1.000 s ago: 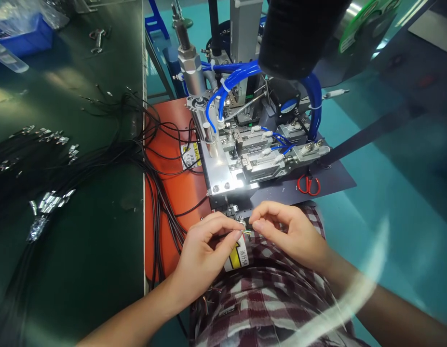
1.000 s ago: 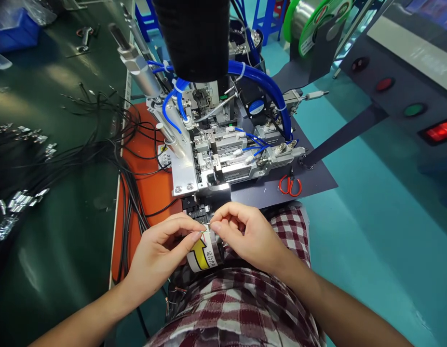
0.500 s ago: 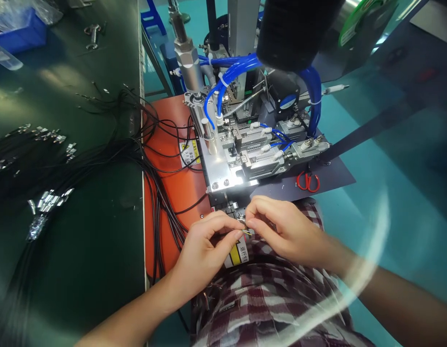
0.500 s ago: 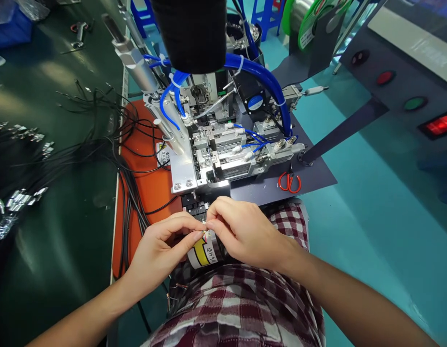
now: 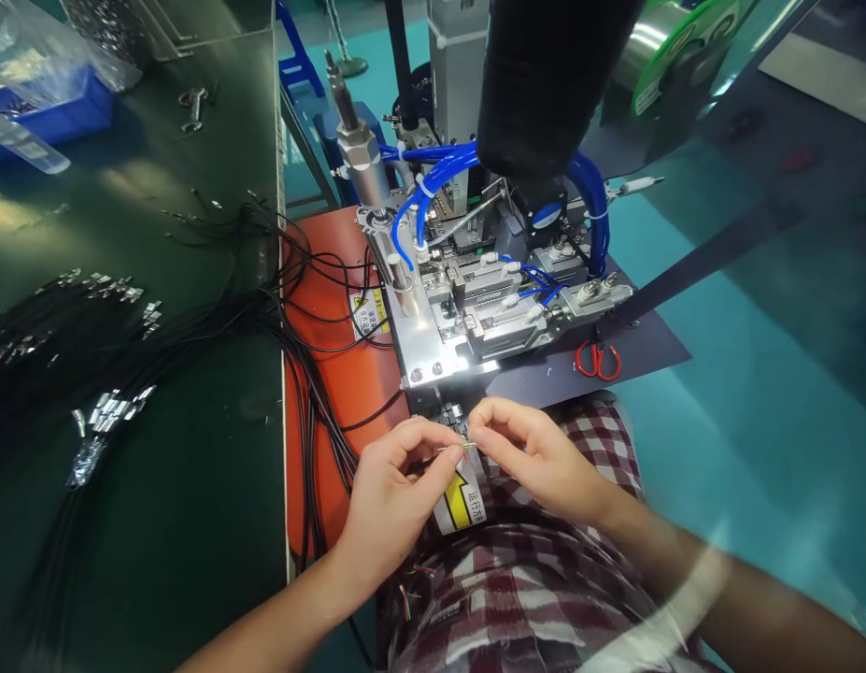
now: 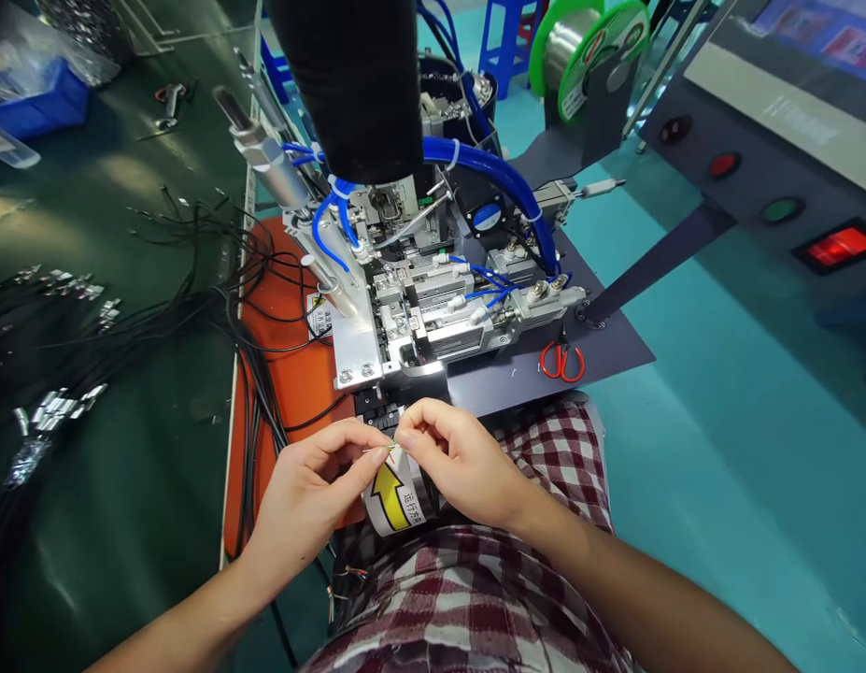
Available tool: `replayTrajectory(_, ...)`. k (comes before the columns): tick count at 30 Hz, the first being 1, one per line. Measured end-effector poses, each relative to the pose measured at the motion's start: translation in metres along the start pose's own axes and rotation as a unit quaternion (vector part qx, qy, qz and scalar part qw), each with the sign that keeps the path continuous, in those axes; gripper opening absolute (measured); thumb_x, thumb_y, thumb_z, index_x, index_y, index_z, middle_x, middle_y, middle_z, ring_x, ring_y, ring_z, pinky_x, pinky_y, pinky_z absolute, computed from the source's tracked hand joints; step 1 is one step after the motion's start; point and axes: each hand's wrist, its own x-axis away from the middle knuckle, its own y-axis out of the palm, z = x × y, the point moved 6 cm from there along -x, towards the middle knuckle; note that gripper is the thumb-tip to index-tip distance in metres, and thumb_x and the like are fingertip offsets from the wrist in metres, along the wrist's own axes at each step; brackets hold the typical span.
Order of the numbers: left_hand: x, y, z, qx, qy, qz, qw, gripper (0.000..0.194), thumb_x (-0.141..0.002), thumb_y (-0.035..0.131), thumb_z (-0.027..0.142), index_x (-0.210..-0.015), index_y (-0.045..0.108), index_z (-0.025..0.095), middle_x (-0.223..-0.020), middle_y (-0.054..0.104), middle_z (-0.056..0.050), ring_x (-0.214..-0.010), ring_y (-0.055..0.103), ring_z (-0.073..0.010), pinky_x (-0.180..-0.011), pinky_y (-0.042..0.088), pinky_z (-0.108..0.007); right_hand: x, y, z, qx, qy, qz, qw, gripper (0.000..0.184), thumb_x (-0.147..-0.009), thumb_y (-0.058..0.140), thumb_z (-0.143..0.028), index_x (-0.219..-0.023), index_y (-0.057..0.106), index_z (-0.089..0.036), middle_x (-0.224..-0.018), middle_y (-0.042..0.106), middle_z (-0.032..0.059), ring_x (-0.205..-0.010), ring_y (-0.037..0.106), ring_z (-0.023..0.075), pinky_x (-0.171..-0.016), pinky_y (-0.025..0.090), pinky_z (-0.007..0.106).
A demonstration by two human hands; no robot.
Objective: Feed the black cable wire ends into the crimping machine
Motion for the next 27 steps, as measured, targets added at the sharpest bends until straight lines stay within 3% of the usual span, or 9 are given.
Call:
replayTrajectory(8, -0.002, -0.002, -0.003, 0.045, -0.032, 0.031, 0.998, 0.008, -0.074, 0.068, 0.022, -0.074, 0.067, 0.014, -0.069, 0.067, -0.002, -0.061, 0.058, -0.0119, -0.056, 0.047, -0.019, 0.005, 0.005, 0.013, -0.061, 0.058, 0.094, 0.992, 0.018, -0.082, 0.063, -0.035, -0.089, 0.066, -0.018, -0.069, 0.061, -0.0001, -0.049, 0.047, 0.0101, -0.046, 0.04, 0.023)
replayTrajectory(14, -0.002, -0.001, -0.003, 0.042, -0.032, 0.034, 0.998, 0.01, -0.074, 0.068, 0.023, -0.073, 0.067, 0.014, -0.065, 0.064, -0.002, -0.058, 0.056, -0.0108, -0.052, 0.045, -0.019, 0.011, 0.006, -0.006, 0.082, -0.088, 0.181, 0.976, 0.011, -0.085, 0.06, -0.023, -0.077, 0.064, -0.019, -0.074, 0.064, 0.0025, -0.065, 0.057, 0.0148, -0.062, 0.047, 0.028)
replayTrajectory(16, -0.002, -0.001, -0.004, 0.054, -0.042, 0.04, 0.997, 0.011, -0.074, 0.068, 0.025, -0.073, 0.066, 0.014, -0.065, 0.064, -0.001, -0.055, 0.055, -0.0103, -0.049, 0.044, -0.018, 0.01, 0.007, -0.007, 0.106, -0.101, 0.182, 0.972, 0.012, -0.086, 0.058, -0.022, -0.076, 0.063, -0.019, -0.075, 0.063, 0.0026, -0.067, 0.057, 0.0151, -0.063, 0.046, 0.028)
replayTrajectory(21, 0.0, -0.003, -0.008, 0.088, -0.067, 0.048, 0.993, 0.015, -0.075, 0.066, 0.03, -0.073, 0.061, 0.016, -0.054, 0.057, 0.004, -0.038, 0.044, -0.0055, -0.034, 0.031, -0.015, 0.004, 0.004, 0.011, -0.036, 0.017, 0.132, 0.99, 0.017, -0.086, 0.058, -0.033, -0.076, 0.057, -0.019, -0.069, 0.06, -0.0003, -0.052, 0.052, 0.0116, -0.05, 0.044, 0.024)
replayTrajectory(24, 0.0, -0.003, -0.009, 0.095, -0.081, 0.047, 0.991, 0.016, -0.074, 0.067, 0.031, -0.074, 0.061, 0.016, -0.051, 0.055, 0.005, -0.036, 0.04, -0.0042, -0.032, 0.028, -0.014, 0.006, 0.001, 0.015, -0.049, 0.042, 0.129, 0.99, 0.021, -0.086, 0.059, -0.038, -0.078, 0.059, -0.019, -0.075, 0.064, 0.0018, -0.053, 0.054, 0.0115, -0.051, 0.044, 0.025)
replayTrajectory(27, -0.001, -0.003, -0.01, 0.092, -0.083, 0.051, 0.991, 0.016, -0.073, 0.069, 0.03, -0.074, 0.062, 0.015, -0.056, 0.058, 0.003, -0.039, 0.044, -0.0053, -0.035, 0.033, -0.015, 0.008, 0.003, 0.015, -0.044, 0.056, 0.134, 0.988, 0.021, -0.084, 0.06, -0.04, -0.082, 0.062, -0.018, -0.069, 0.062, 0.0009, -0.051, 0.051, 0.0117, -0.048, 0.042, 0.025)
